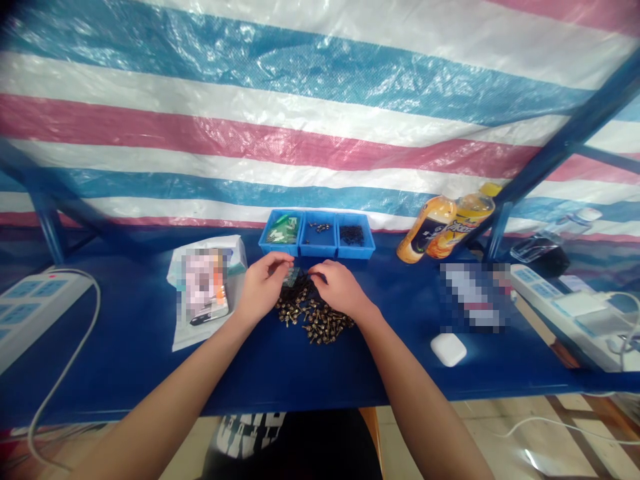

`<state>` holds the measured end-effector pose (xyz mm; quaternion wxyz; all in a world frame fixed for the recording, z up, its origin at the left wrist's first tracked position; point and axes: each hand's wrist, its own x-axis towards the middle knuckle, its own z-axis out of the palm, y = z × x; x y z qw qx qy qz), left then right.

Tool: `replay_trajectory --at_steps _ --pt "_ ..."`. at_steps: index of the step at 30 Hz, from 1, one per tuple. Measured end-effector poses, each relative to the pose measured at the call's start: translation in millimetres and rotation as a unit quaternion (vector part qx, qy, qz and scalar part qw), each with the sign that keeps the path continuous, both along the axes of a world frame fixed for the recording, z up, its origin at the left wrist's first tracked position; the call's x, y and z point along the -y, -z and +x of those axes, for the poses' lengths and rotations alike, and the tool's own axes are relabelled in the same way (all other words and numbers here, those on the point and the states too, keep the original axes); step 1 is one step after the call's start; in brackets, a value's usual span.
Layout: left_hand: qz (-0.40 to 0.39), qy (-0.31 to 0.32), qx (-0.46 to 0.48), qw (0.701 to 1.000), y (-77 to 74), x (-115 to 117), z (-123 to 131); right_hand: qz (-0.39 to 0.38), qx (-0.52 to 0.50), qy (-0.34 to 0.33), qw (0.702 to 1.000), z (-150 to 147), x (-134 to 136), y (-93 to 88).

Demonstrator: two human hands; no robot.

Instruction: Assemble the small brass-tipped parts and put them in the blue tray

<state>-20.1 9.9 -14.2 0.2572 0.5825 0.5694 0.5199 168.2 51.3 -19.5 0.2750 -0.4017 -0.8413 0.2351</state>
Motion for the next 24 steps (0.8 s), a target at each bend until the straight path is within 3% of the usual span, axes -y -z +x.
replay_trajectory --at_steps 7,14,24 --pt "-0.017 -0.035 -0.007 0.999 -2.4 -1.7 -7.8 0.045 0.035 -0.049 0.997 3.5 0.0 -0.5" --pt "-0.015 0.007 -0.083 0.996 -3.9 3.1 -1.1 0.018 0.036 -0.144 0.989 1.9 10.6 -17.7" --pt "-0.016 0.019 -0.089 0.996 -2.9 4.5 1.2 0.014 0.061 -0.162 0.985 -2.7 12.2 -14.2"
